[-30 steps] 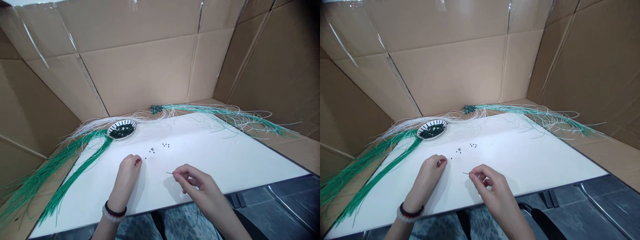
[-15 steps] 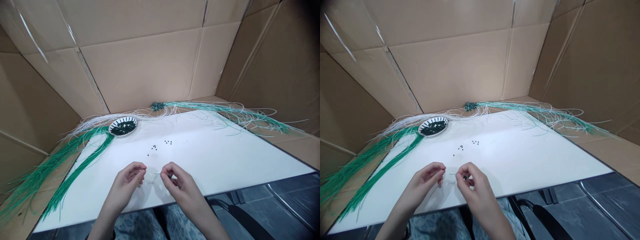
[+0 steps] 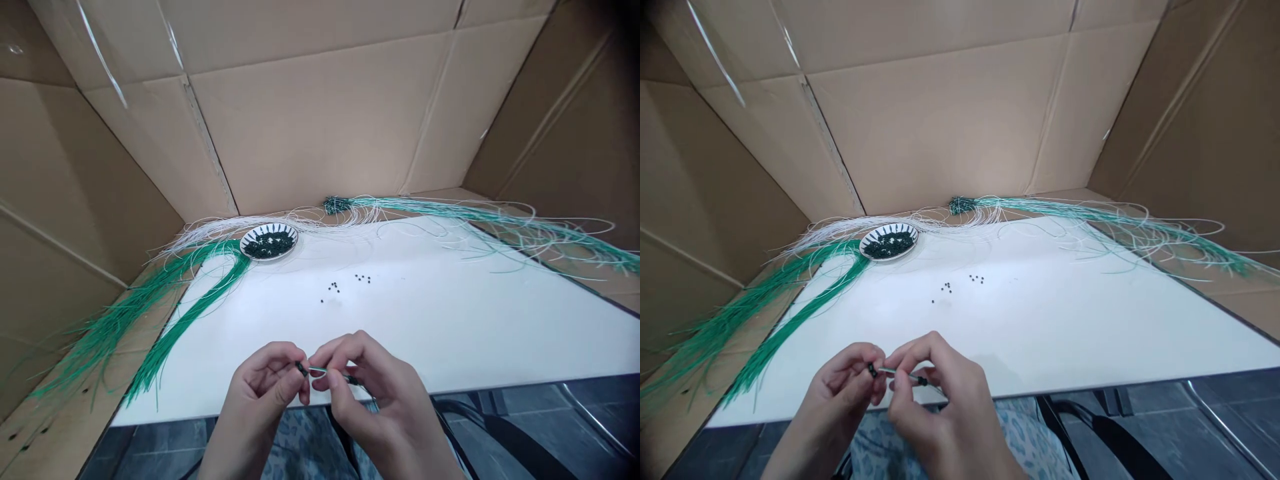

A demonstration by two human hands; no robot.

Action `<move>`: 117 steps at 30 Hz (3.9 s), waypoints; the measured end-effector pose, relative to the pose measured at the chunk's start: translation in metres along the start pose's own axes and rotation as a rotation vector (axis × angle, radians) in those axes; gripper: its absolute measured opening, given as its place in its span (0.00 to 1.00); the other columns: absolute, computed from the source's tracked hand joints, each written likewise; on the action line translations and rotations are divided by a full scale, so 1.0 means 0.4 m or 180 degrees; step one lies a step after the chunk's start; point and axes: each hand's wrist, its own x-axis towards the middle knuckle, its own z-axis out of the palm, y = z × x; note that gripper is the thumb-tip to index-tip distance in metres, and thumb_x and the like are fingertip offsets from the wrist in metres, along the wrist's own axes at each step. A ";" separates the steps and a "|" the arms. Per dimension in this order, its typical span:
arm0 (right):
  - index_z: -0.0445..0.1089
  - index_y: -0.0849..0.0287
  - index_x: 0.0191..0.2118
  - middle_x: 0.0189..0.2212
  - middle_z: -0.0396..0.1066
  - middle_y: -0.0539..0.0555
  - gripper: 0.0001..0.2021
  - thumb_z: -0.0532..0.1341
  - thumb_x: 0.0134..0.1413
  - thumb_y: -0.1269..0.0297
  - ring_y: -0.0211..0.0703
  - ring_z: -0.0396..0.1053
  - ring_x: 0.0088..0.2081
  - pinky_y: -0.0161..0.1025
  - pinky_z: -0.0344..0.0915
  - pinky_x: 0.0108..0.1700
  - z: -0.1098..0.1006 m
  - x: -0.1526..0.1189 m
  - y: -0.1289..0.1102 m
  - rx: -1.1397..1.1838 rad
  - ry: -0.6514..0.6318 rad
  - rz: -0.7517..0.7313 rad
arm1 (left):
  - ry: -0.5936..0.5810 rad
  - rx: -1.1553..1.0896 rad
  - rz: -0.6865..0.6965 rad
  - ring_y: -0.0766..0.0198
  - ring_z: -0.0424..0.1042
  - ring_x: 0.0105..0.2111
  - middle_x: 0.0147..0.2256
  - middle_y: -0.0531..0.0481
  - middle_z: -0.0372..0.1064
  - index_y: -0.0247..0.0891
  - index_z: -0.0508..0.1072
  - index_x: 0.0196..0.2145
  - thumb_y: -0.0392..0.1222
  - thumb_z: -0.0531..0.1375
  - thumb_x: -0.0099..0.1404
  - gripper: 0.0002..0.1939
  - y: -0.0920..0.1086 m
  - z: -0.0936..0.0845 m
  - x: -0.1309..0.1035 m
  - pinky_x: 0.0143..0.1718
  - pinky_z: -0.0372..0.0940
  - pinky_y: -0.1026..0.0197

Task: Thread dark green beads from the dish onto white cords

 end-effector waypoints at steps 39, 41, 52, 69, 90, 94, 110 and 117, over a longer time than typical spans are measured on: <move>0.70 0.52 0.30 0.39 0.84 0.49 0.11 0.61 0.54 0.78 0.40 0.82 0.38 0.35 0.78 0.44 0.019 -0.031 0.015 -0.0122 0.0436 -0.0896 | 0.0461 0.0845 0.1200 0.61 0.77 0.30 0.28 0.53 0.79 0.46 0.85 0.26 0.39 0.78 0.49 0.07 -0.017 -0.012 -0.018 0.32 0.74 0.68; 0.72 0.52 0.30 0.38 0.84 0.48 0.12 0.61 0.54 0.80 0.39 0.82 0.38 0.33 0.77 0.44 0.019 -0.033 0.014 -0.0263 0.0505 -0.1100 | 0.0631 0.0817 0.1136 0.60 0.77 0.29 0.27 0.53 0.78 0.45 0.84 0.25 0.41 0.78 0.48 0.07 -0.015 0.000 -0.024 0.32 0.74 0.66; 0.70 0.51 0.34 0.39 0.82 0.46 0.12 0.60 0.57 0.80 0.35 0.80 0.39 0.28 0.75 0.43 0.025 -0.030 0.032 -0.0330 0.0605 -0.1304 | 0.0685 0.0895 0.0991 0.61 0.77 0.29 0.27 0.53 0.78 0.44 0.83 0.24 0.41 0.77 0.47 0.08 -0.006 0.028 -0.035 0.32 0.74 0.66; 0.69 0.50 0.37 0.40 0.81 0.47 0.11 0.60 0.59 0.77 0.39 0.80 0.38 0.33 0.73 0.42 0.019 -0.022 0.058 -0.0752 0.0573 -0.1617 | 0.0557 0.1135 0.0837 0.63 0.74 0.27 0.26 0.54 0.76 0.43 0.83 0.25 0.41 0.75 0.51 0.05 -0.010 0.017 -0.025 0.32 0.71 0.68; 0.67 0.52 0.28 0.35 0.80 0.47 0.05 0.61 0.54 0.66 0.40 0.77 0.36 0.38 0.73 0.45 0.030 -0.007 0.032 -0.0153 0.0639 -0.0134 | 0.0383 0.0686 0.0526 0.67 0.75 0.25 0.23 0.56 0.78 0.41 0.83 0.26 0.42 0.76 0.51 0.07 -0.025 0.017 -0.007 0.30 0.70 0.71; 0.69 0.53 0.29 0.36 0.79 0.49 0.05 0.63 0.56 0.63 0.44 0.78 0.40 0.42 0.72 0.46 0.011 0.002 0.035 -0.0066 0.0591 -0.0076 | 0.0394 0.0803 0.0535 0.68 0.75 0.25 0.24 0.56 0.79 0.42 0.85 0.27 0.41 0.75 0.52 0.04 -0.034 0.011 0.005 0.30 0.70 0.72; 0.66 0.53 0.26 0.33 0.78 0.47 0.05 0.61 0.50 0.68 0.39 0.76 0.37 0.35 0.72 0.41 0.008 -0.017 0.001 -0.0071 0.0501 -0.0230 | 0.0218 0.0425 0.0667 0.71 0.74 0.22 0.23 0.55 0.79 0.42 0.86 0.24 0.46 0.80 0.45 0.11 -0.016 0.023 -0.018 0.27 0.70 0.75; 0.67 0.53 0.26 0.33 0.79 0.47 0.05 0.61 0.51 0.69 0.38 0.77 0.37 0.34 0.73 0.40 0.007 -0.018 0.002 -0.0113 0.0467 -0.0313 | 0.0147 0.0509 0.0759 0.71 0.73 0.23 0.23 0.56 0.78 0.44 0.86 0.25 0.49 0.80 0.46 0.11 -0.017 0.016 -0.017 0.27 0.70 0.75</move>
